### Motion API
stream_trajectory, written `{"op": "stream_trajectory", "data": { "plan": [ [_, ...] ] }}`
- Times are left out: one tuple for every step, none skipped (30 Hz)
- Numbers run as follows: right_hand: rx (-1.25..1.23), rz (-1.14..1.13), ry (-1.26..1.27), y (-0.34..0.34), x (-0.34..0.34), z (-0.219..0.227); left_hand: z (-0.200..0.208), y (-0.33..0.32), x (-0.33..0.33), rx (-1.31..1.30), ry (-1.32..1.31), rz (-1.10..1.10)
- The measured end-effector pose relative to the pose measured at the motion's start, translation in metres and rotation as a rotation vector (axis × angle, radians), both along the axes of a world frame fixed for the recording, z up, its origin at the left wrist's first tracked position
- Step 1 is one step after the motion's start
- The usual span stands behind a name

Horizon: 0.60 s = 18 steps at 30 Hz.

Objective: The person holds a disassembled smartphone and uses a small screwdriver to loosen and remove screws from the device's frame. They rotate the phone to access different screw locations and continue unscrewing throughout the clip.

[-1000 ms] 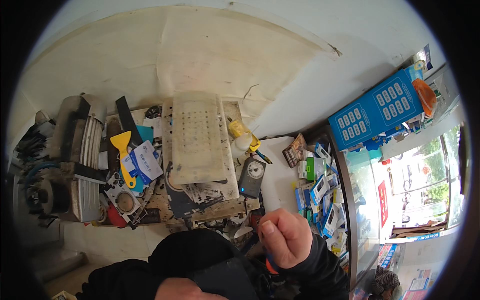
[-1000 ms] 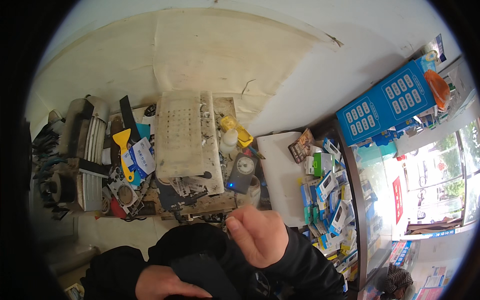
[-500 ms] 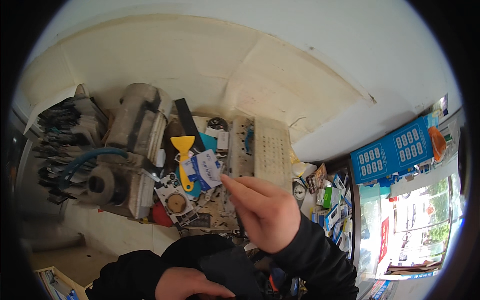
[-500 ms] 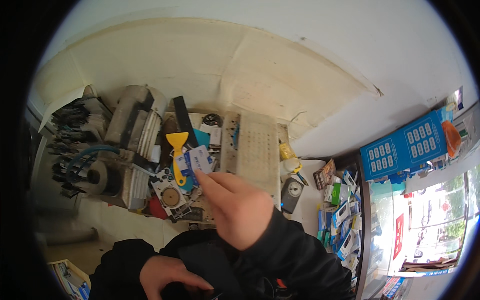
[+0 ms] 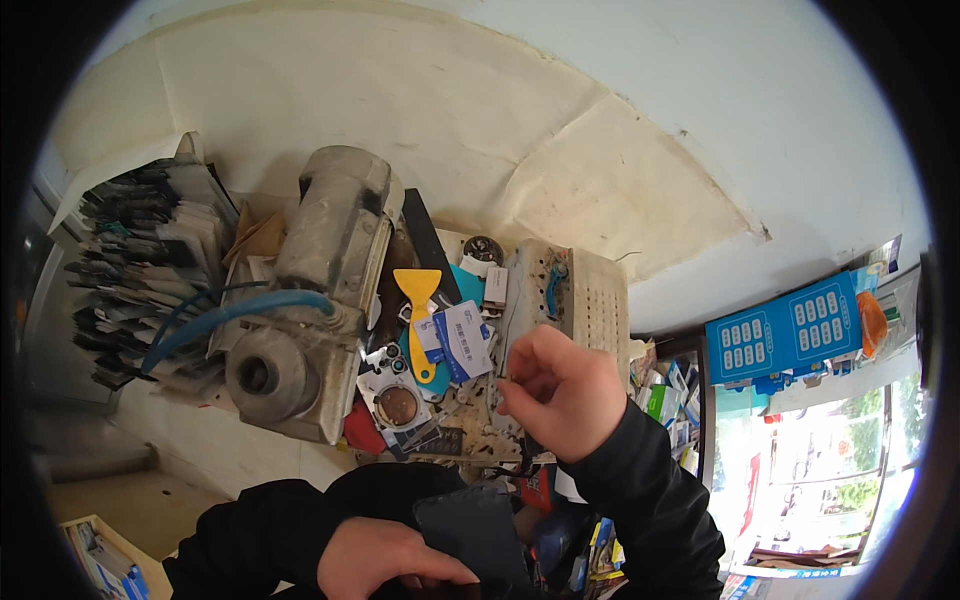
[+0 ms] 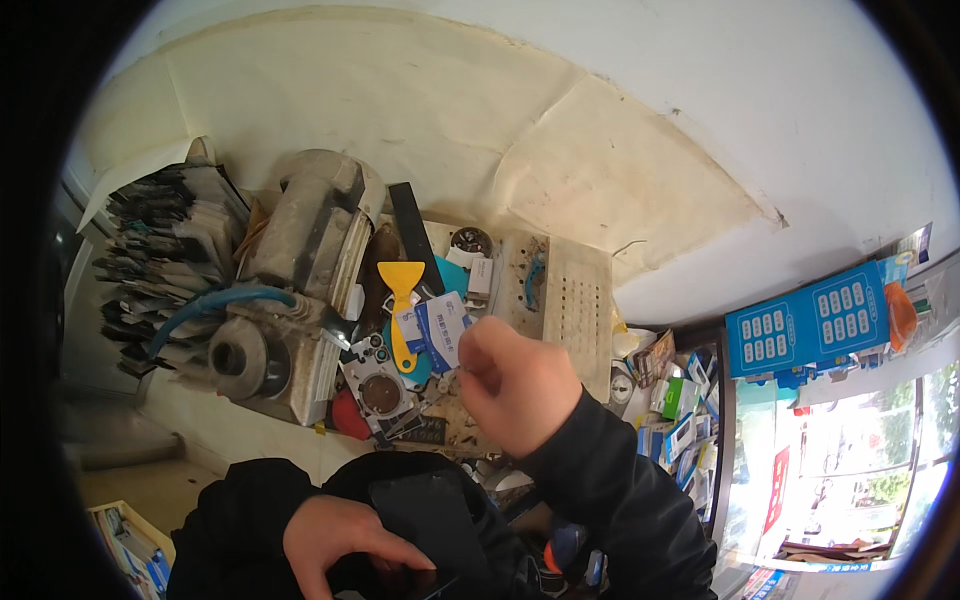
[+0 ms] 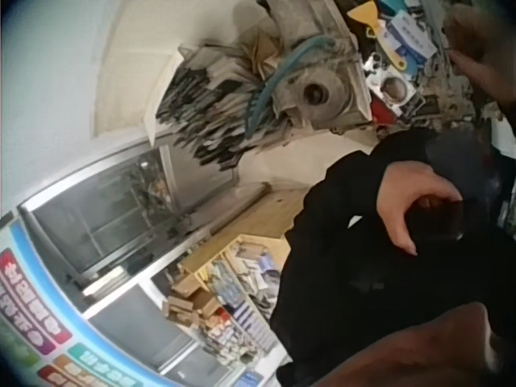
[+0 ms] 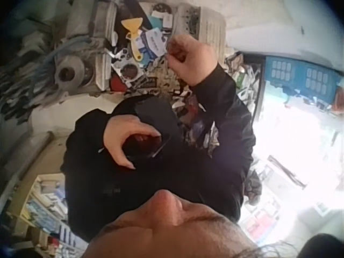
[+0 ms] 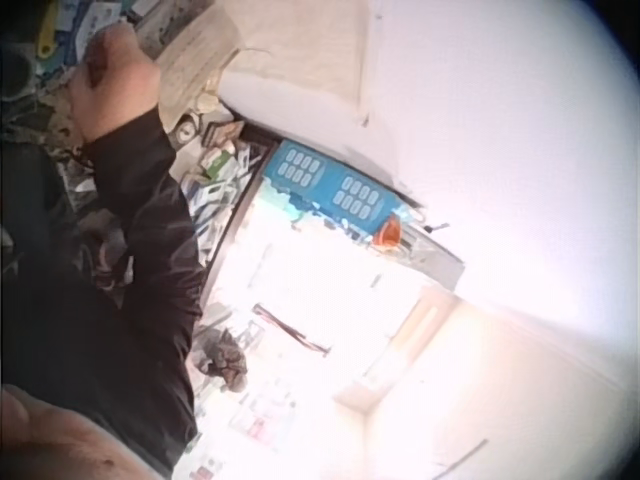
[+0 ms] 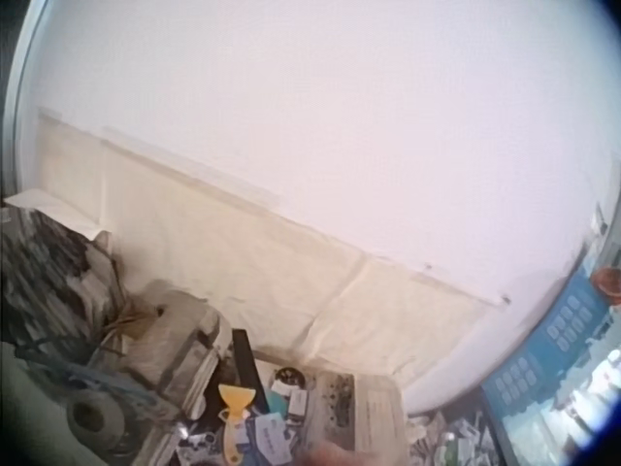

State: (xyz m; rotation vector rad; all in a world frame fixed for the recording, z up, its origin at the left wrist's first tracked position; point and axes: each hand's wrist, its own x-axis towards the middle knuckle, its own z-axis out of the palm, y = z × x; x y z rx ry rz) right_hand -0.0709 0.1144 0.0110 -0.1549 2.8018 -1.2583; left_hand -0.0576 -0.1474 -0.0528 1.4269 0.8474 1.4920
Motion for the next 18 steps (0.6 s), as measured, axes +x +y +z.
{"op": "stream_trajectory", "data": {
  "plan": [
    [0.005, 0.023, -0.016, 0.002, -0.003, 0.000, 0.000, 0.002, 0.000, -0.007, 0.002, -0.008],
    [0.000, -0.003, -0.107, 0.004, -0.005, 0.000, 0.000, 0.004, 0.001, -0.016, 0.002, -0.019],
    [0.033, 0.055, -0.013, 0.005, -0.006, 0.001, 0.001, 0.007, 0.002, 0.005, 0.010, 0.002],
    [0.057, 0.065, 0.012, 0.007, -0.006, 0.003, 0.001, 0.011, 0.003, 0.025, 0.021, 0.020],
    [0.054, 0.069, 0.025, 0.009, -0.006, 0.005, 0.001, 0.014, 0.004, 0.044, 0.030, 0.038],
    [0.128, 0.112, 0.069, 0.010, -0.006, 0.007, 0.001, 0.017, 0.005, 0.044, 0.035, 0.033],
    [0.174, 0.150, 0.102, 0.012, -0.006, 0.010, 0.002, 0.020, 0.006, 0.041, 0.038, 0.028],
    [0.206, 0.191, 0.123, 0.012, -0.007, 0.011, 0.002, 0.022, 0.007, 0.038, 0.040, 0.022],
    [0.201, 0.193, 0.109, 0.013, -0.008, 0.013, 0.002, 0.024, 0.008, 0.026, 0.041, 0.025],
    [0.183, 0.199, 0.084, 0.014, -0.009, 0.015, 0.003, 0.025, 0.009, 0.014, 0.041, 0.029],
    [0.167, 0.206, 0.059, 0.015, -0.009, 0.017, 0.003, 0.027, 0.009, 0.005, 0.041, 0.032],
    [0.153, 0.172, 0.012, 0.015, -0.008, 0.019, 0.003, 0.028, 0.010, 0.007, 0.041, 0.040],
    [0.141, 0.140, -0.033, 0.016, -0.006, 0.021, 0.003, 0.030, 0.011, 0.010, 0.042, 0.048],
    [0.128, 0.107, -0.078, 0.016, -0.004, 0.023, 0.003, 0.032, 0.012, 0.013, 0.043, 0.057],
    [0.088, 0.074, -0.125, 0.015, -0.002, 0.024, 0.003, 0.033, 0.013, 0.016, 0.043, 0.057],
    [0.047, 0.040, -0.172, 0.015, -0.001, 0.024, 0.003, 0.035, 0.013, 0.018, 0.043, 0.056],
    [-0.020, 0.042, -0.176, 0.014, 0.000, 0.024, 0.003, 0.036, 0.013, 0.021, 0.044, 0.054],
    [0.052, 0.079, -0.059, 0.013, -0.001, 0.022, 0.004, 0.038, 0.013, 0.019, 0.050, 0.062]
  ]
}}
